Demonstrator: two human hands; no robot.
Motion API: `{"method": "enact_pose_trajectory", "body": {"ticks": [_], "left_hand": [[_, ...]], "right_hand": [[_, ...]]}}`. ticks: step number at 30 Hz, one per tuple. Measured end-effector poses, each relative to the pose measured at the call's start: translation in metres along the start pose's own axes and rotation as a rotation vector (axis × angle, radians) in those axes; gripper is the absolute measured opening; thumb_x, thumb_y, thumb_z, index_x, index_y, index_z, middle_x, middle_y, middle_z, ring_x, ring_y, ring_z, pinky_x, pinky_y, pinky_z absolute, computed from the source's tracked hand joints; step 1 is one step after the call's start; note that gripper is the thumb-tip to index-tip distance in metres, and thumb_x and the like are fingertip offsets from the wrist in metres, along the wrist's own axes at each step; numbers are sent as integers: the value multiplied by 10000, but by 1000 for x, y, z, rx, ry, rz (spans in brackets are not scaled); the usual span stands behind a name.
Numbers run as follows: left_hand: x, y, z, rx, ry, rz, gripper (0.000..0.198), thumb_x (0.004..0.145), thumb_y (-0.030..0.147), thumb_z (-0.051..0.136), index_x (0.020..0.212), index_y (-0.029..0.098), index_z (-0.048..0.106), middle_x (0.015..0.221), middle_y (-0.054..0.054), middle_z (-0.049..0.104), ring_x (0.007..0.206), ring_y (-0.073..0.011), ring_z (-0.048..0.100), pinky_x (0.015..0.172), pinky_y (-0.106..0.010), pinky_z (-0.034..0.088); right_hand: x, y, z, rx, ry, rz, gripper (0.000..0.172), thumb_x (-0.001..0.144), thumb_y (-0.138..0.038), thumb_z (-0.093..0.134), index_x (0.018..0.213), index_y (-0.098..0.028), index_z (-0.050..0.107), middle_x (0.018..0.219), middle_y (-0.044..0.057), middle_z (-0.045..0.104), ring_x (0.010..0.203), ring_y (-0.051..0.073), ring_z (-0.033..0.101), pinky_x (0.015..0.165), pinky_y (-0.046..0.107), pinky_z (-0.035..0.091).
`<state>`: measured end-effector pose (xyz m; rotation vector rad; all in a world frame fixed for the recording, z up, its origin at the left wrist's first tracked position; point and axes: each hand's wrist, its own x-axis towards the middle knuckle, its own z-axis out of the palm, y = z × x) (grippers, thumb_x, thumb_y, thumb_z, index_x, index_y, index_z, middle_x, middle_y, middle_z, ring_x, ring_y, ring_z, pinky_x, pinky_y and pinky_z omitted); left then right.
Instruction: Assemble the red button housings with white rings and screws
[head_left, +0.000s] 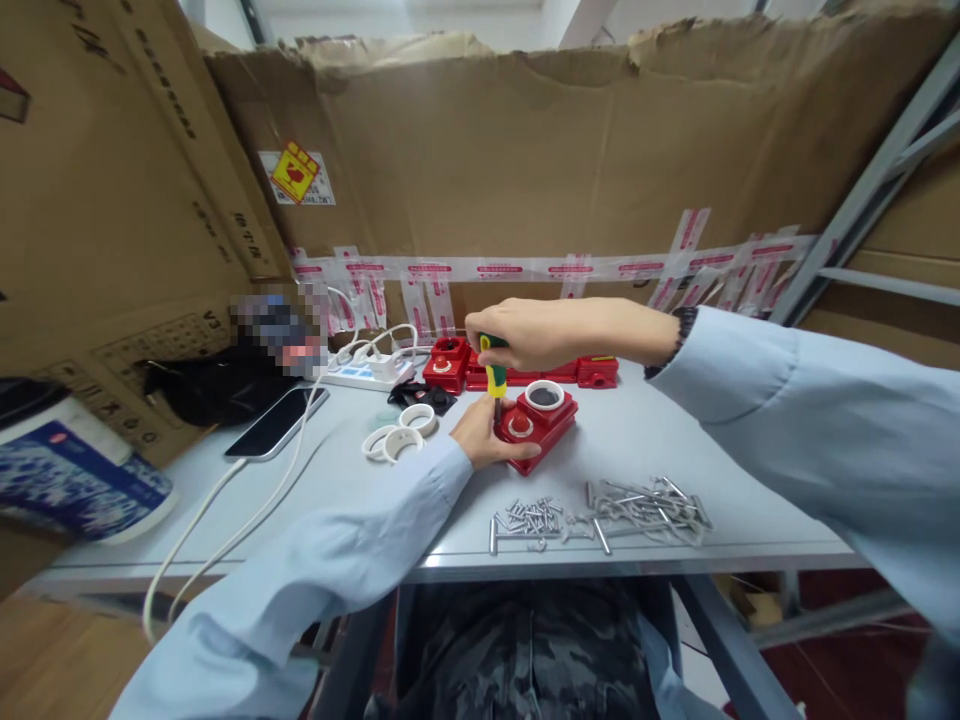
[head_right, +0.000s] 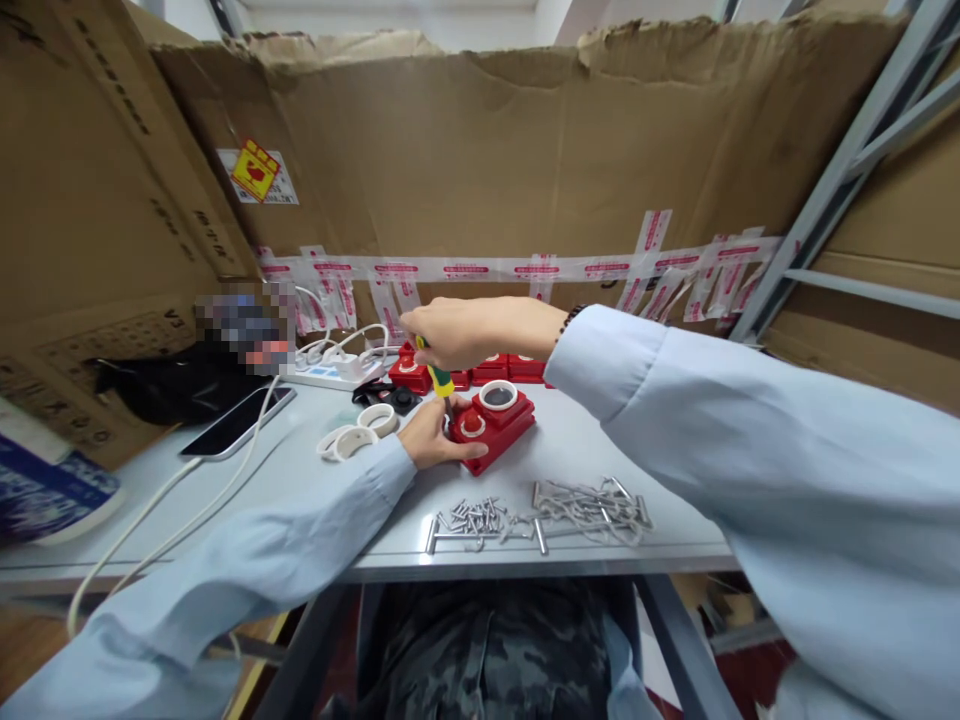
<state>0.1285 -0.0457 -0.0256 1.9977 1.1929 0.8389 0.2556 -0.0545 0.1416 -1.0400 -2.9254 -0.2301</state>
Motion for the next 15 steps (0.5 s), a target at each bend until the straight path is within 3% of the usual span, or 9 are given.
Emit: {"method": "enact_pose_trajectory", "body": {"ticks": [3,6,9,11,15], "left_hand": [[0,0,1,-14,18,-11,630,487,416,832,973,149,534,916,-47,663,841,-227,628,746,-338,493],[-1,-1,1,2,24,4,641,488,431,827,982,151,532,951,-56,658,876,-243,628,773,-352,496],[-1,-3,0,30,43,4,674,485,453,824,1009,143,534,991,-72,651,921,-261,620,807,-369,490],[-1,-3,0,30,37,-5,668,490,449,822,1010,141,540,991,-76,653,921,-260,619,814,-374,486],[0,-3,1,-12,-7,3,610,511,419,814,983,137,549,917,-66,670,853,-240,631,782,-367,489]], "right_hand": [[-5,1,-3,81,-22,-2,177,789,-165,587,951,-236,576,925,36,636,720,158,561,548,276,355],[-5,-4,2,56,41,123,156,793,-296,632,909,-201,590,852,67,642,689,183,571,533,294,336],[-3,-9,7,-31,114,199,251,868,-379,521,857,-139,594,821,129,634,702,220,582,536,316,332],[-2,-8,8,-30,90,159,224,888,-342,476,886,-142,577,849,132,628,714,219,576,539,317,342],[-5,-4,6,38,11,-55,129,838,-200,517,967,-199,521,973,77,601,812,187,556,599,288,386]]}}
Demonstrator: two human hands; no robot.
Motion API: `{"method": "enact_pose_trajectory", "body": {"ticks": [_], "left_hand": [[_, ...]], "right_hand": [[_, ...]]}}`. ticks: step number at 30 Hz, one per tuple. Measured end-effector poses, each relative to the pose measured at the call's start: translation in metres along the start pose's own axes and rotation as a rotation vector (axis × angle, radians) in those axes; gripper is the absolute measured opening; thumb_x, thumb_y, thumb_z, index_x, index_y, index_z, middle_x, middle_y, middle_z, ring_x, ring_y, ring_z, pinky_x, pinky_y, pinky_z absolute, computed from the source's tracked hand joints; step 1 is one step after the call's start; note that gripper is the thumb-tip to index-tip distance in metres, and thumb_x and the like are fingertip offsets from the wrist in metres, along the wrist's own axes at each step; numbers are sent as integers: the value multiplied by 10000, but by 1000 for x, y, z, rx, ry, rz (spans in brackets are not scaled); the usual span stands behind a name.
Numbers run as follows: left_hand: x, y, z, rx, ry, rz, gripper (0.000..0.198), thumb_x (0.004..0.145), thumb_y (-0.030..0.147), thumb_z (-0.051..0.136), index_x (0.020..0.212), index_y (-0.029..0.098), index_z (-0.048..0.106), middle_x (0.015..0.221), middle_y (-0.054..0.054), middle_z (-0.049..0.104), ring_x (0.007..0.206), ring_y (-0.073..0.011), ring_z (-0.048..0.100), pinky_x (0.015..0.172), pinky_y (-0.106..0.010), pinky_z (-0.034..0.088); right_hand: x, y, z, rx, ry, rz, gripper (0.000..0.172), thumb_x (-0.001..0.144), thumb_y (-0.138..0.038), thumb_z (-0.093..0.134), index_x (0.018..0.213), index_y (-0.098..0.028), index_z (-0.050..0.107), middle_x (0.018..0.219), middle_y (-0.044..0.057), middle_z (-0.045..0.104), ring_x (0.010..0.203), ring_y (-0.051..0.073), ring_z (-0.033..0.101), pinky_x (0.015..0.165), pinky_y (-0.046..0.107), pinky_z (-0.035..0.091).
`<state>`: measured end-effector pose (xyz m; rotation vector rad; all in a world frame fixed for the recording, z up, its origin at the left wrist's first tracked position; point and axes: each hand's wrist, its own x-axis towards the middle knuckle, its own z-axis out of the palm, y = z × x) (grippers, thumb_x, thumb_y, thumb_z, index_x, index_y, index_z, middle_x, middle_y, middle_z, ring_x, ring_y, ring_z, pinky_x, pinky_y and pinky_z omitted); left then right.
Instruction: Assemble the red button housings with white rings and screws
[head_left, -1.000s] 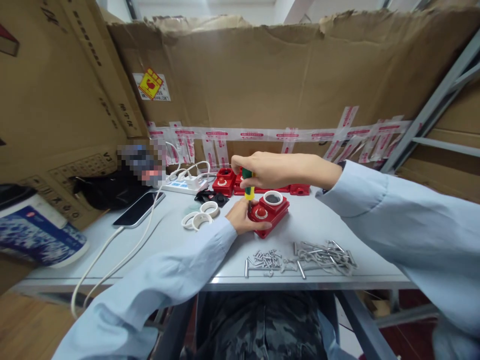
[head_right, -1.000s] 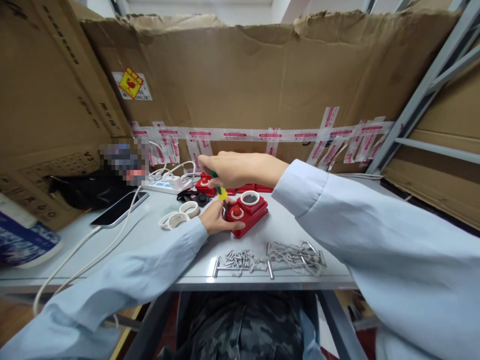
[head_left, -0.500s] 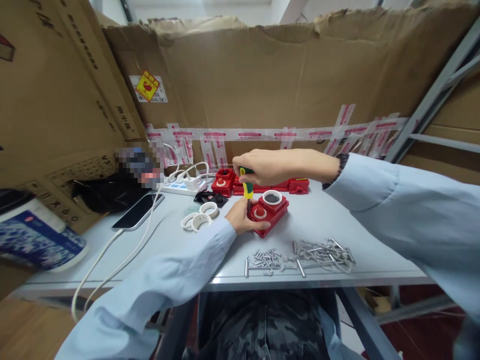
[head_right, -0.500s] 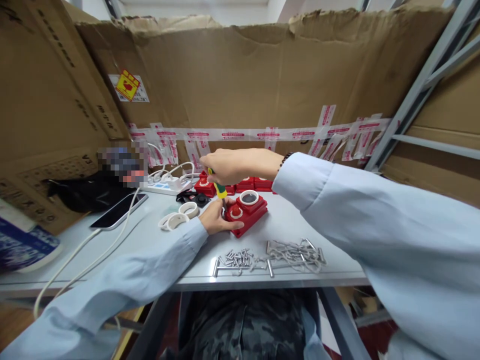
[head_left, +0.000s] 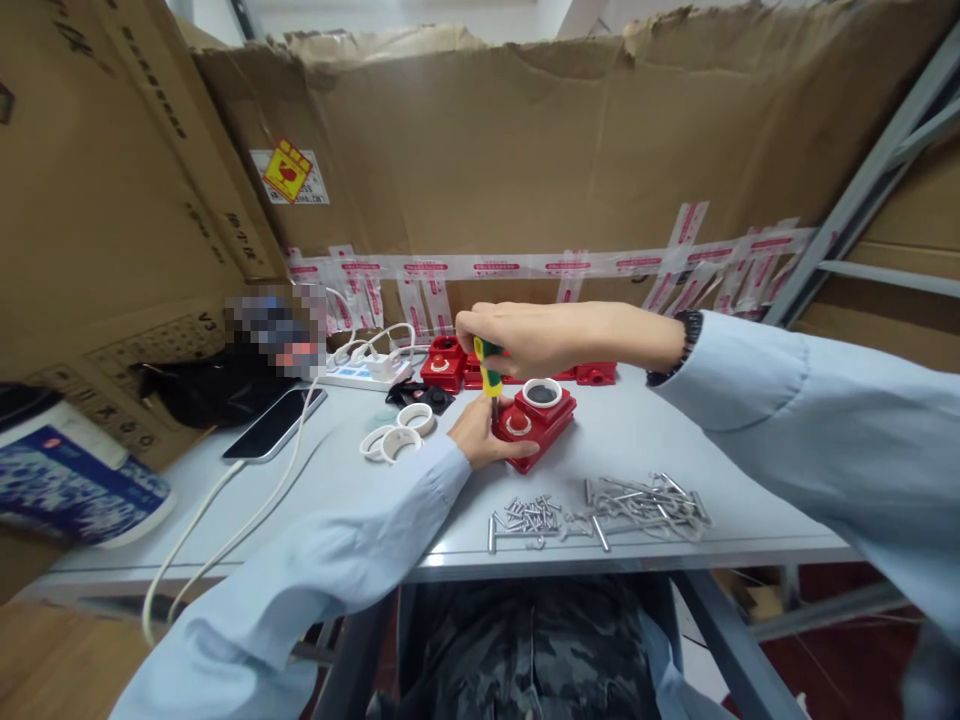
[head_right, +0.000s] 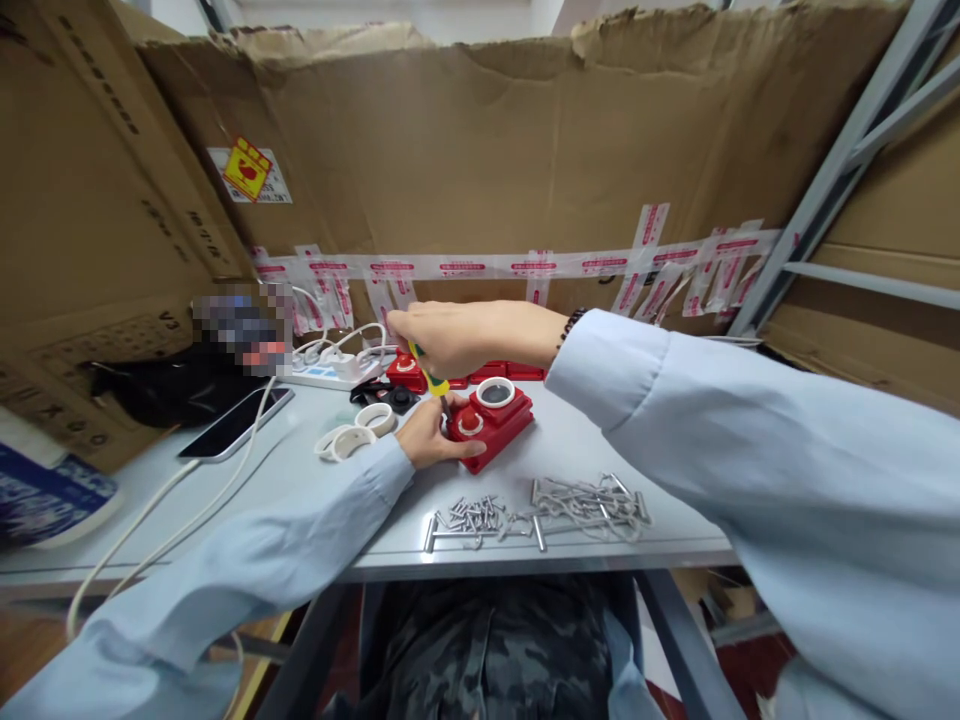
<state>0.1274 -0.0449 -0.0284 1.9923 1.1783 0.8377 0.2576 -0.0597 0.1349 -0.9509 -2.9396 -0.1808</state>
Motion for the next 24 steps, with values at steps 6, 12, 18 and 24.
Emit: {"method": "enact_pose_trajectory", "body": {"ticks": [6,12,18,24], "left_hand": [[0,0,-1,38,35,11,662,500,448,815,1019,145,537,1001,-76,656,915,-258,615,813,-371,479],[0,0,-1,65,29,-23,648,496,452,808,998,133,553,958,-74,650,890,-260,612,796,-370,476],[-1,0,-1,33,32,13,606,508,416,813,988,144,560,939,-54,664,879,-244,620,781,-343,483],[0,-1,0,31,48,25,595,498,410,820,966,150,560,897,-37,665,841,-229,624,744,-326,482]], "right_hand": [[-1,2,4,-44,88,146,198,895,-347,447,917,-162,515,869,100,587,695,184,524,560,307,345],[2,2,6,88,84,61,276,777,-255,601,1016,-165,496,960,76,585,787,175,526,595,275,366],[2,-2,3,140,37,149,186,804,-200,543,985,-158,533,913,82,604,713,164,524,562,278,346],[6,0,5,111,92,183,164,822,-298,541,875,-148,577,824,79,616,665,156,510,548,284,335]]}}
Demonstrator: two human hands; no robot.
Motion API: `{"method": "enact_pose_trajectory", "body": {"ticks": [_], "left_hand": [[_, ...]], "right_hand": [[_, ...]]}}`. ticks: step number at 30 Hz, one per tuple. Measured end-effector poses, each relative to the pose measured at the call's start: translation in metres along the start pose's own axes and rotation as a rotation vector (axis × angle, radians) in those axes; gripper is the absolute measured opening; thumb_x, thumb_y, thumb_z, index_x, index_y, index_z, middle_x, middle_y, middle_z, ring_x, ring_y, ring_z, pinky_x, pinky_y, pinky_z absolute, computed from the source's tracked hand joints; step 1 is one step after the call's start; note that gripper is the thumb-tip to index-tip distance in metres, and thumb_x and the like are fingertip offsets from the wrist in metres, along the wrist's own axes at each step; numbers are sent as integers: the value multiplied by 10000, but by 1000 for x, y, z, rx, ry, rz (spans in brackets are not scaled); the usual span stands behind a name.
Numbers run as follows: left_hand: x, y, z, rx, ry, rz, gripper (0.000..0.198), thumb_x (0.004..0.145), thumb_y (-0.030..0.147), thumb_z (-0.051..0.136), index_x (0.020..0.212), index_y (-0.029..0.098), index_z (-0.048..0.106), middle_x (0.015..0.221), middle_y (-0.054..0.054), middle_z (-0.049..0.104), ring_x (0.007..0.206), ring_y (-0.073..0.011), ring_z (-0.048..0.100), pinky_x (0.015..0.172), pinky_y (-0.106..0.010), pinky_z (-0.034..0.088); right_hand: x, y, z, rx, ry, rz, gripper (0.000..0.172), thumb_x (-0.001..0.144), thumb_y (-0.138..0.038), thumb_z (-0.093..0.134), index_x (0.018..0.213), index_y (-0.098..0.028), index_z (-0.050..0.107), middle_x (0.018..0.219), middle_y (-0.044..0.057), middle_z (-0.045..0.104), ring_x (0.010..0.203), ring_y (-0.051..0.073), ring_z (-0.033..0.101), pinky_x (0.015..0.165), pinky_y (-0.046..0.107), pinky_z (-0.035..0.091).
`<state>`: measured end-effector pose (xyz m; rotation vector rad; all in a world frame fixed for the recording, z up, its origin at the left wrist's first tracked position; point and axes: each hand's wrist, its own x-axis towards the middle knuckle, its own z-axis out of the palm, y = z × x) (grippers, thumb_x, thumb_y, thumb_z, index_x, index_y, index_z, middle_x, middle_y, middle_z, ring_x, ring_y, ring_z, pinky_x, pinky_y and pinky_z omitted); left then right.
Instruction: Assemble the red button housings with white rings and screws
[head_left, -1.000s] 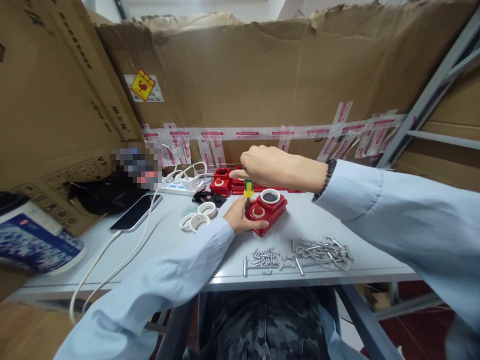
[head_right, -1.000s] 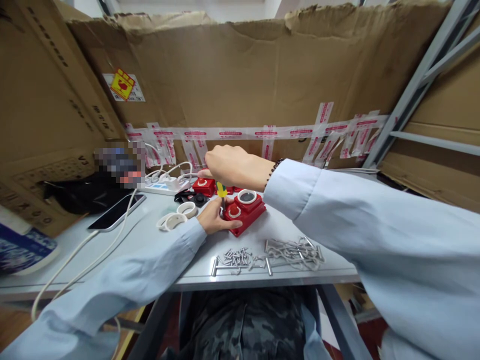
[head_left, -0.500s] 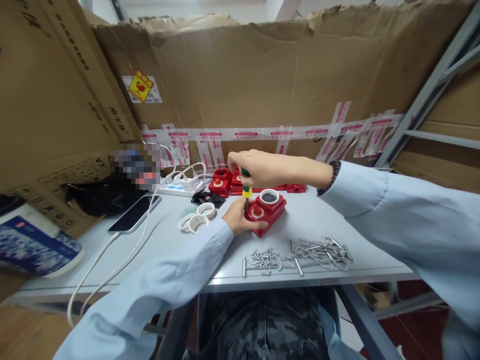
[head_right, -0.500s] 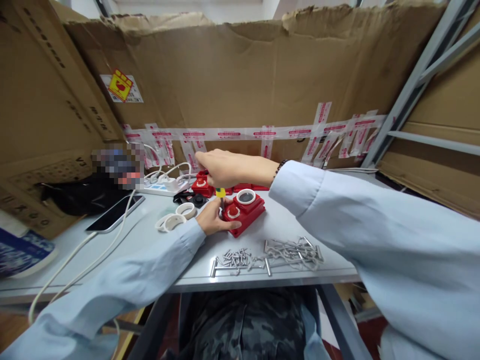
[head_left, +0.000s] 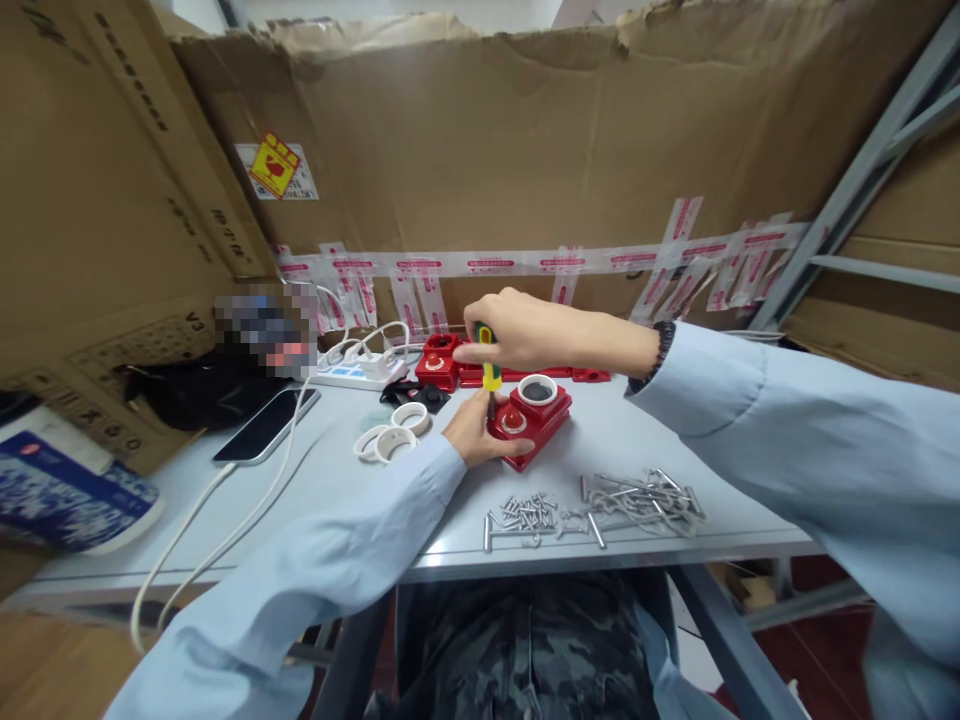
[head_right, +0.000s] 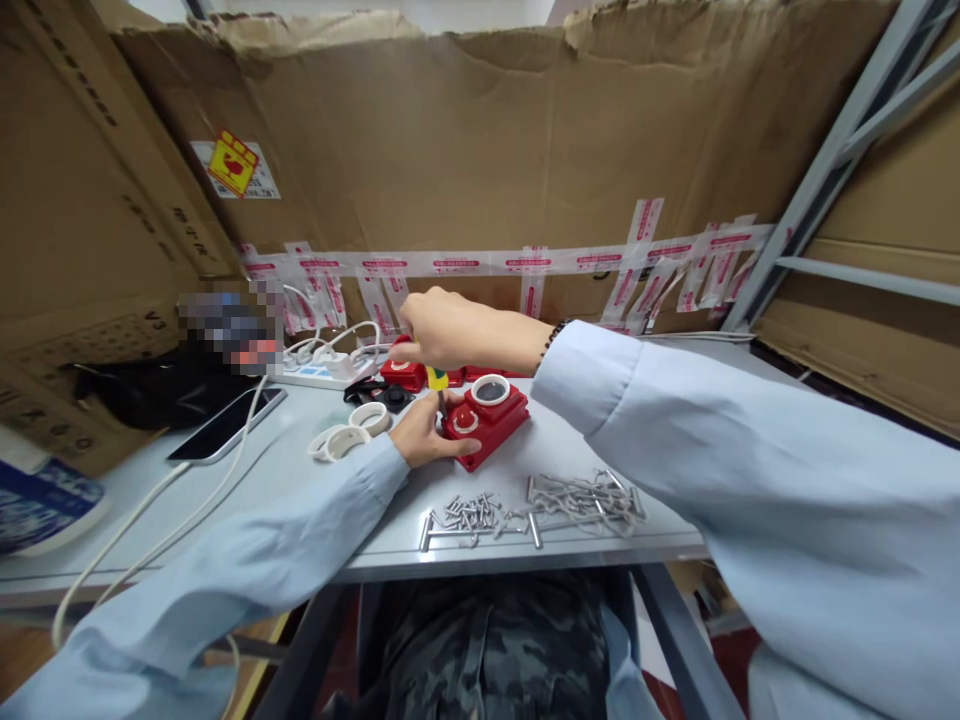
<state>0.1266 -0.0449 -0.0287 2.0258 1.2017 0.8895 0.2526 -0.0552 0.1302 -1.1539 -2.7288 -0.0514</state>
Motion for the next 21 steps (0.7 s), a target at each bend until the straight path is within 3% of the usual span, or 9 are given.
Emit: {"method": "enact_pose_trajectory", "body": {"ticks": [2,5,10,15,18,21], "left_hand": [[0,-2,1,10,12,-1,613,494,423,819,970,145,551,899,-40,661,837,-226,620,736,-323,480],[0,-5,2,29,11,8,616,496,440,815,969,144,556,925,-53,651,852,-232,610,759,-338,473],[1,-6,1,33,11,20,611,505,454,811,972,152,557,928,-51,649,853,-235,609,769,-347,471],[0,-4,0,15,-6,14,601,501,451,815,953,149,559,916,-52,661,860,-242,618,768,-348,477],[0,-4,0,5,-8,6,597,506,446,810,955,148,555,910,-54,661,854,-240,617,768,-350,476],[0,-6,1,18,9,16,612,509,440,807,986,158,549,954,-54,652,876,-238,612,782,-348,471]], "right_hand": [[1,2,2,16,23,-17,136,829,-223,511,913,-148,587,879,88,628,705,156,522,572,281,343],[1,5,3,87,5,-90,268,718,-77,561,973,-156,592,984,78,631,770,148,532,595,260,364],[0,6,4,76,66,-64,114,768,-176,566,869,-142,609,898,84,635,756,163,523,638,291,373],[-1,4,6,78,51,-70,317,681,-112,619,988,-140,546,940,69,609,753,150,504,603,267,360],[-2,4,6,25,75,-1,194,755,-267,603,890,-133,562,820,70,604,671,151,482,554,281,326],[-1,6,5,50,92,16,147,778,-216,546,897,-135,578,825,74,616,661,149,490,560,285,332]]}}
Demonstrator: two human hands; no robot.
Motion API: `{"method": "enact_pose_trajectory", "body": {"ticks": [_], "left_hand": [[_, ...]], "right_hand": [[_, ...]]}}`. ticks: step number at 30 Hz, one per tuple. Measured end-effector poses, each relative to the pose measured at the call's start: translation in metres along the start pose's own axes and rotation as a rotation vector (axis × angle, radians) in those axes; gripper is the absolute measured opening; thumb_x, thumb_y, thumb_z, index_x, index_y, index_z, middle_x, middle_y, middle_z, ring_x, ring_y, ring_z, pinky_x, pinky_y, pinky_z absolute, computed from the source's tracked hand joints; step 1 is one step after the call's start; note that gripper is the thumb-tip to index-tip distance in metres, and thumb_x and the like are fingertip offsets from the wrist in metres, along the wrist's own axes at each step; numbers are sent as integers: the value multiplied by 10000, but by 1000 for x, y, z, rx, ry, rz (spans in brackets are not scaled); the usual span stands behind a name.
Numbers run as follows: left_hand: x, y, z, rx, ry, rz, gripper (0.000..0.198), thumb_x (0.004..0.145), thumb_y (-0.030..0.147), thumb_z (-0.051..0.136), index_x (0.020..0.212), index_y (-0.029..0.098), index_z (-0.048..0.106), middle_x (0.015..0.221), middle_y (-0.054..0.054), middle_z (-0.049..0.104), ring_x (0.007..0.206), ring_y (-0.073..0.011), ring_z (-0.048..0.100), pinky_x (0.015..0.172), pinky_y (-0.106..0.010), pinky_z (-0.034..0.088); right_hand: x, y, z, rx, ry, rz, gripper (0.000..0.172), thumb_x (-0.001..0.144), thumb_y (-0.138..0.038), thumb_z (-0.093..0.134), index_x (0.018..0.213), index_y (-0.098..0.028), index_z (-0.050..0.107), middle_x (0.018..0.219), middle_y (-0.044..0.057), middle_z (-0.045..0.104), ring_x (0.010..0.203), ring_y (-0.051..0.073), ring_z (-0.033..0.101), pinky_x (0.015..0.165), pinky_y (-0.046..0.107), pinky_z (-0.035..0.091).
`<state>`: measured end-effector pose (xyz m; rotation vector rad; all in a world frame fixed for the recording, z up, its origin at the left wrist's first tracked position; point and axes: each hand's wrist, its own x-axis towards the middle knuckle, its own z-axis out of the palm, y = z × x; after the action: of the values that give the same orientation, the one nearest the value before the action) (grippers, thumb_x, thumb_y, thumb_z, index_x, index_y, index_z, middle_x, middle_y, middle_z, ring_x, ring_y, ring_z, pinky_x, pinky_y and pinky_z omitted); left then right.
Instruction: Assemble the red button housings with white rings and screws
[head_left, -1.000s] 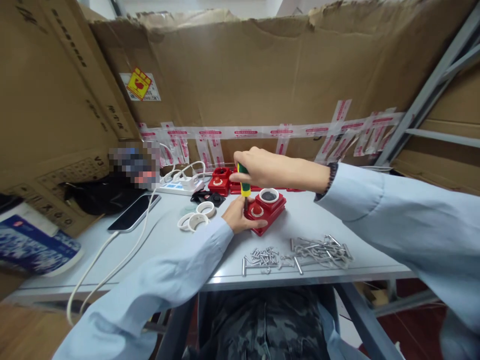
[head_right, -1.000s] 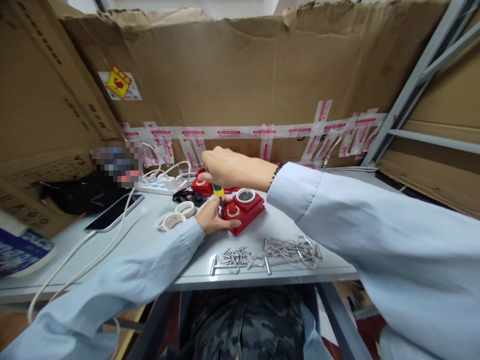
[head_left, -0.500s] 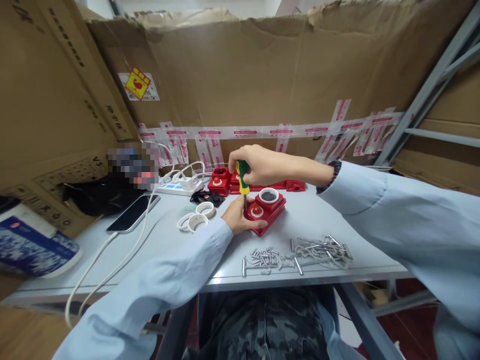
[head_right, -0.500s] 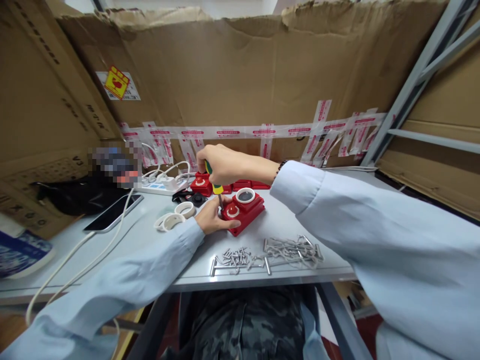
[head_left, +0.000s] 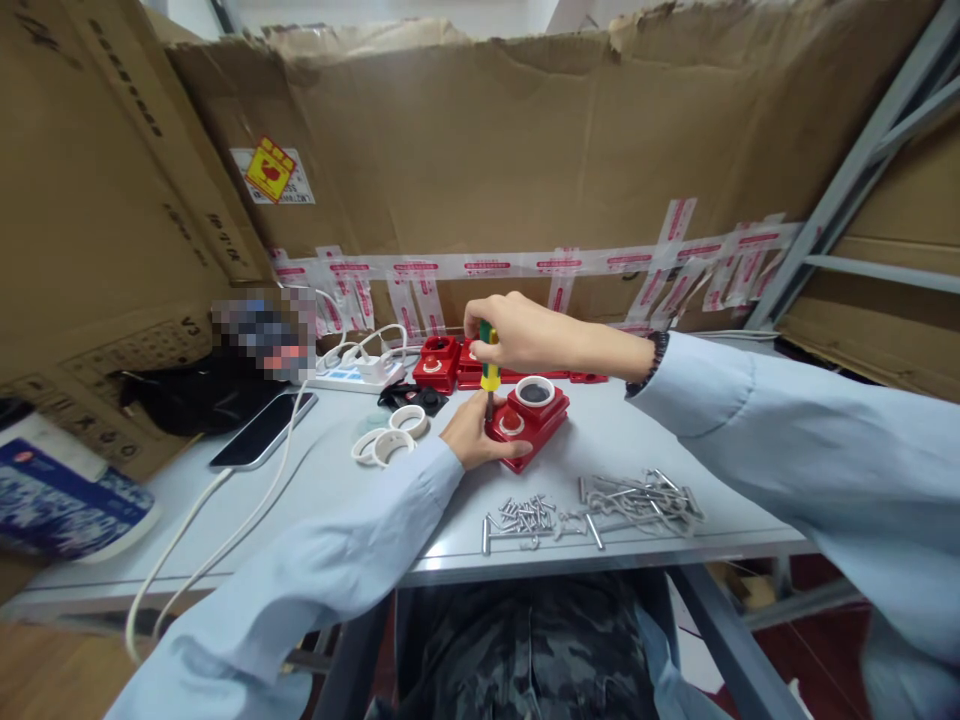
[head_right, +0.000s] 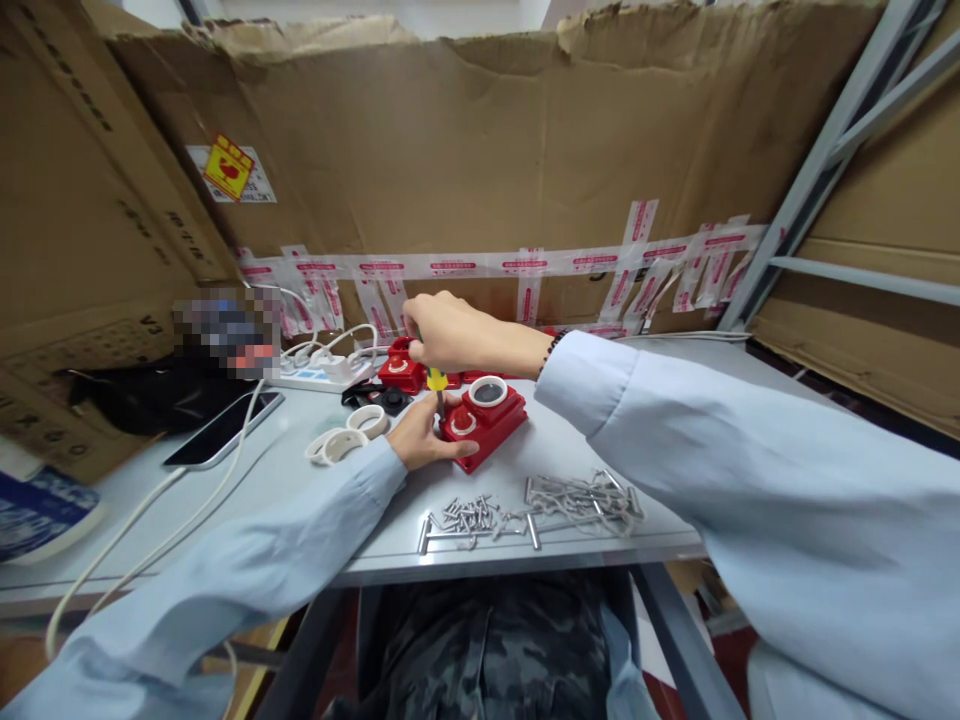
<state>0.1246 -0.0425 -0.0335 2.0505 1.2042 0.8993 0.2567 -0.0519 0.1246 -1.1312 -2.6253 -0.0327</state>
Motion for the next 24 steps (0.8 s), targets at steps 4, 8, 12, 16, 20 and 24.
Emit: {"method": "enact_pose_trajectory", "body": {"ticks": [4,8,12,16,20,24], "left_hand": [[1,-1,0,18,8,5,616,504,447,808,982,157,552,949,-58,648,879,-244,610,794,-359,467],[0,-1,-1,27,1,7,629,507,462,806,996,155,556,953,-60,646,880,-245,609,791,-359,466],[0,-1,-1,31,-14,10,619,515,451,805,1001,160,556,952,-53,653,882,-245,612,797,-359,467],[1,0,-1,59,-13,28,614,527,458,798,1000,151,556,969,-70,645,889,-256,602,807,-382,460],[2,-2,0,41,-2,28,617,522,459,806,996,157,552,985,-67,640,904,-253,599,811,-374,458],[1,-2,0,20,2,33,612,518,451,812,989,159,554,976,-59,646,896,-244,606,801,-358,464]], "right_hand": [[0,1,-2,88,-69,-39,268,661,-114,590,926,-150,589,857,58,628,682,142,513,551,262,359],[0,0,-1,85,-20,-4,220,685,-245,642,874,-144,592,831,67,624,711,157,517,578,272,369],[0,1,3,168,16,-25,212,671,-117,598,879,-147,574,921,70,635,768,153,537,620,264,384],[-1,2,6,157,21,-30,244,676,-166,628,903,-149,541,903,64,623,743,158,533,604,272,382],[-1,3,6,1,67,46,196,771,-234,585,932,-140,526,857,77,606,738,178,523,618,301,369],[0,3,3,87,-23,4,300,648,-91,621,925,-160,528,882,44,614,729,146,524,585,264,376]]}}
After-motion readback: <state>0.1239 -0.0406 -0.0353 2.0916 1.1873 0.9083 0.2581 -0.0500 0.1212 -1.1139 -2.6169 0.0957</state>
